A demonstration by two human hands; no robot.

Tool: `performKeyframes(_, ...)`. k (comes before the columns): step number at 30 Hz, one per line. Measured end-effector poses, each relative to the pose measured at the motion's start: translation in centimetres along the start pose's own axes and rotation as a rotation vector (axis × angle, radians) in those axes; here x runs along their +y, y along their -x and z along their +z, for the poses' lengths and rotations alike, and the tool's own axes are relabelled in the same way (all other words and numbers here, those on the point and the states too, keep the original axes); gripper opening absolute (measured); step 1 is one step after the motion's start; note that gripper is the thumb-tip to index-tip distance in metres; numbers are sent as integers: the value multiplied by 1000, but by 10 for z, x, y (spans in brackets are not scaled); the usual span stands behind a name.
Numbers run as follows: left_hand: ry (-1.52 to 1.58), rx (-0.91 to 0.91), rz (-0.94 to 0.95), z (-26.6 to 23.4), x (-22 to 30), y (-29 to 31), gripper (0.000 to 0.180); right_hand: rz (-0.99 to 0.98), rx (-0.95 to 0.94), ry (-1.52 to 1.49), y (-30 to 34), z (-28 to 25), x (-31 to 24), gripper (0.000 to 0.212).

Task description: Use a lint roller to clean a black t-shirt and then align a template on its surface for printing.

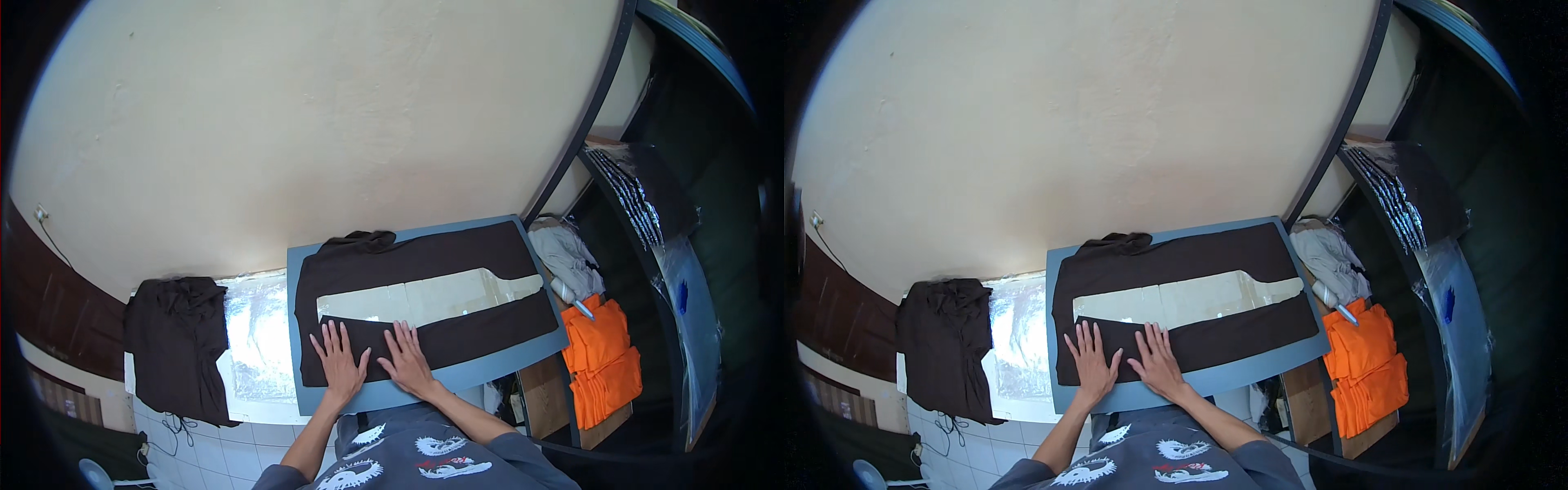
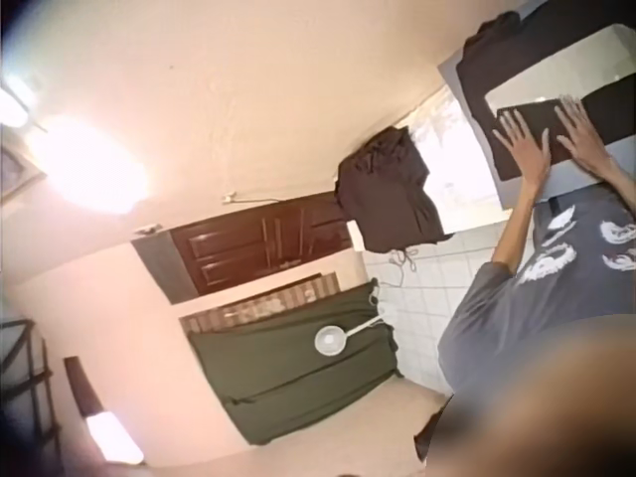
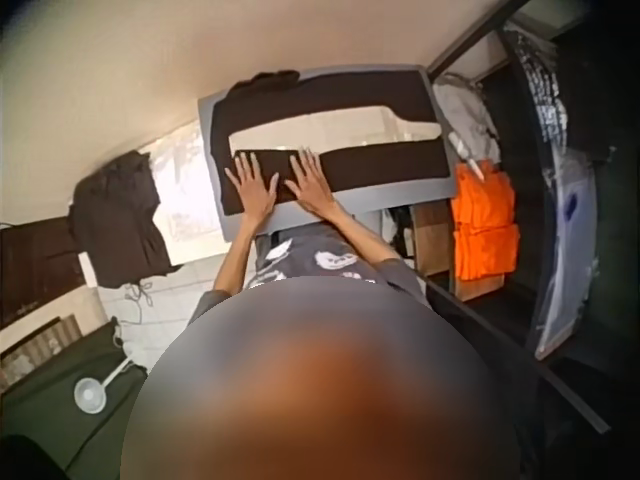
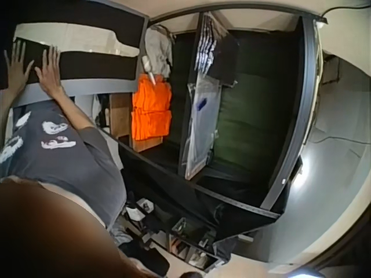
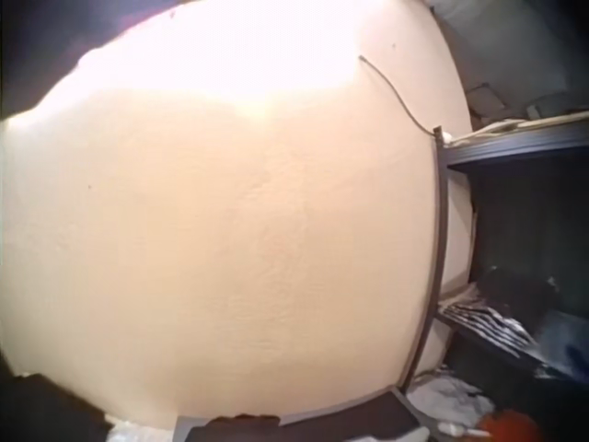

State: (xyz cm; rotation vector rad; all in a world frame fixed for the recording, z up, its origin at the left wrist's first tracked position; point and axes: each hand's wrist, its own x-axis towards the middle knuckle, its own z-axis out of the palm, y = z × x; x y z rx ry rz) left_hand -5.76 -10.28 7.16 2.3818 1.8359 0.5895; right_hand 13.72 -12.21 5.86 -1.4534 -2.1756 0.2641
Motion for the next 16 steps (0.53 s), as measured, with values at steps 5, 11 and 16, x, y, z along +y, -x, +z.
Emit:
performKeyframes(5, 224, 45, 98, 7, 15, 9, 62, 62, 96, -112, 37, -32, 29, 61)
performKeyframes(11, 372, 35, 225, 33, 76, -18, 47, 22, -25, -75, 52, -49, 55, 59)
performKeyframes(16, 218, 14, 84, 69, 91, -35, 49, -34, -60, -100, 58, -40, 72, 66)
